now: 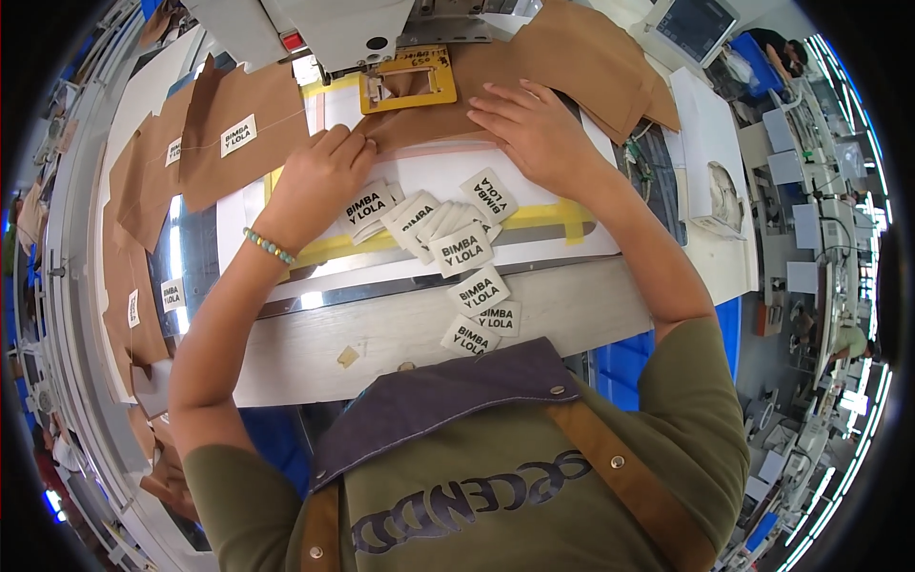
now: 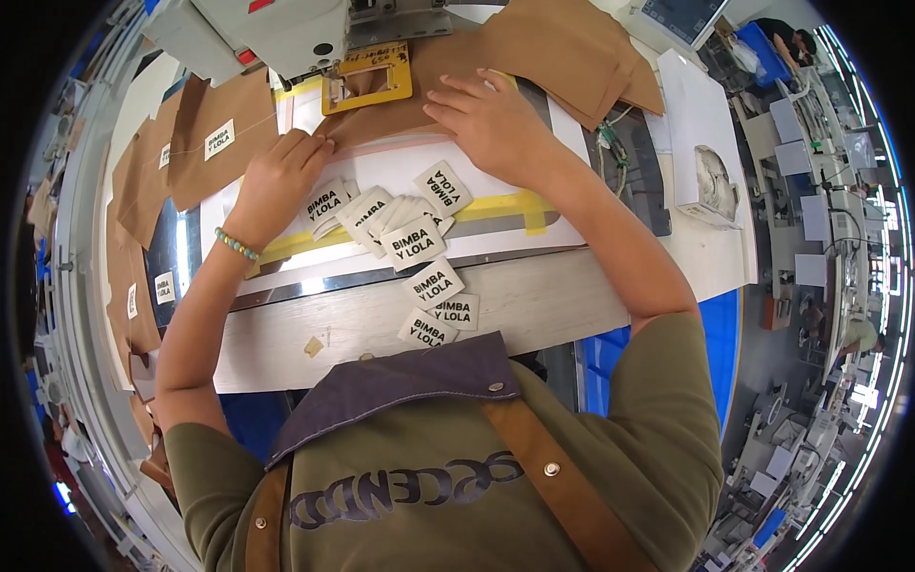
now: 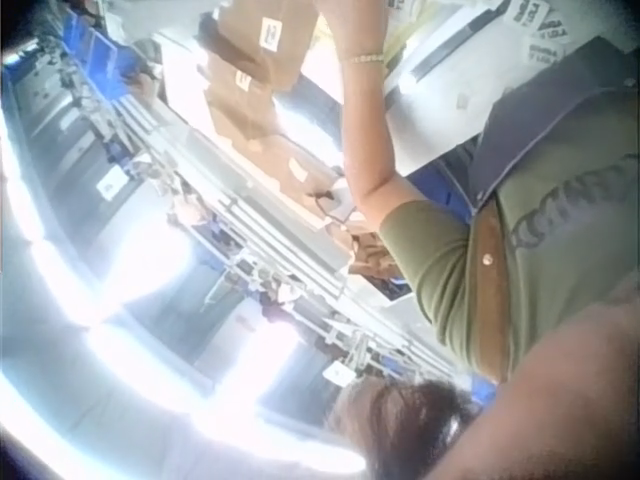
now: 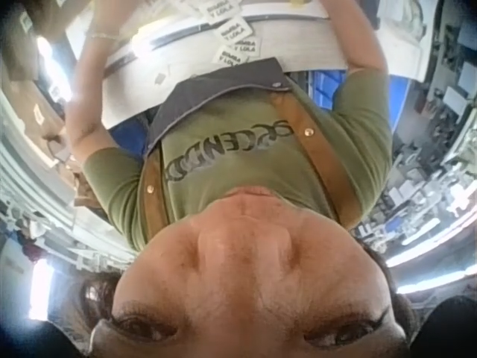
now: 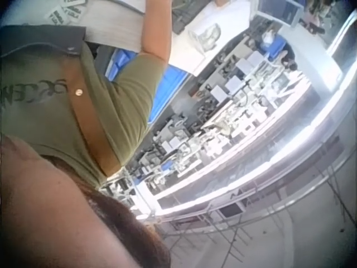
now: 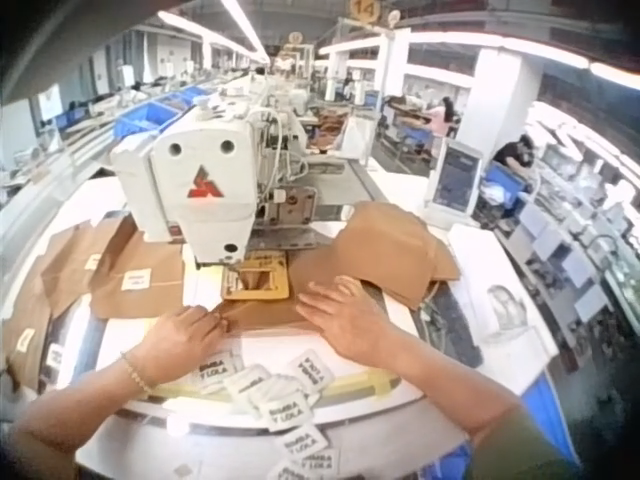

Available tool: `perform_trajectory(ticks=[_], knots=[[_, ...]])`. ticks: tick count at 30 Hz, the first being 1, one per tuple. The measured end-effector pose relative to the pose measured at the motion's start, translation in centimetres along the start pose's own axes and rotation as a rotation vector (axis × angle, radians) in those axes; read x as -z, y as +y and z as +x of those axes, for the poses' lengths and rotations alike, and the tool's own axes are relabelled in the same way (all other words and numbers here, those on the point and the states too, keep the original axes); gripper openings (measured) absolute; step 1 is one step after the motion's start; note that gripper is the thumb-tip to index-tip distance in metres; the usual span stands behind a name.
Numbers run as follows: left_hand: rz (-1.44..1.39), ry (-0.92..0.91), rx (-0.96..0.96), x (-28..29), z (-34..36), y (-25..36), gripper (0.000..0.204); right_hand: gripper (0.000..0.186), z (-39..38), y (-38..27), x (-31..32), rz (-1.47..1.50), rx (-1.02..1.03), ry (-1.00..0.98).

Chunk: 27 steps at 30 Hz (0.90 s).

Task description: Sewing brand labels onto leather components using an industrial sewing machine.

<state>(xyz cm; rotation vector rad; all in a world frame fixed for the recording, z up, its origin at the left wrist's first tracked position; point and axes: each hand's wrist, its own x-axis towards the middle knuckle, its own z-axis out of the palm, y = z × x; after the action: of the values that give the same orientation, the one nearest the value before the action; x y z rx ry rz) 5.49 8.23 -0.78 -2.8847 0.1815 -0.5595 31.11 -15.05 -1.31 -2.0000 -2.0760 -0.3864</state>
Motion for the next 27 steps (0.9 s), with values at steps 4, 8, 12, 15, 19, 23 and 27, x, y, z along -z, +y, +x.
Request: perform_trajectory(ticks=[4,8,12,15,19,23,27], knots=[[-0.141,0.088,-0.017,0.5,0.4,1.0,0.031,0.045,-0.5,0.5,1.1,-0.172,0.014,0.014],[-0.137,0.100,0.009,-0.7,2.1,0.6,0.023,0.040,-0.3,0.6,2.7,-0.214,-0.052,0.133],[-0.088,0.046,-0.028,-1.4,3.1,-0.1,0.029,0.037,-1.2,0.8,1.7,-0.226,-0.154,0.053],[-0.031,0.022,-0.031,-1.3,2.4,-0.6,0.028,0.041,-1.4,1.4,-0.1,-0.139,-0.142,0.070],[-0.010,-0.048,0.065,-0.6,-0.4,-1.8,0.028,0.050,-0.1,0.8,-0.7,-0.001,-0.092,0.016],[-0.175,0.054,0.160,-0.3,-2.1,-2.1,0.030,0.051,0.1,1.0,0.2,0.094,-0.122,-0.027],[-0.220,0.069,0.246,1.1,-2.7,-1.0,0.040,0.057,-1.2,0.9,1.0,0.223,-0.110,-0.193]])
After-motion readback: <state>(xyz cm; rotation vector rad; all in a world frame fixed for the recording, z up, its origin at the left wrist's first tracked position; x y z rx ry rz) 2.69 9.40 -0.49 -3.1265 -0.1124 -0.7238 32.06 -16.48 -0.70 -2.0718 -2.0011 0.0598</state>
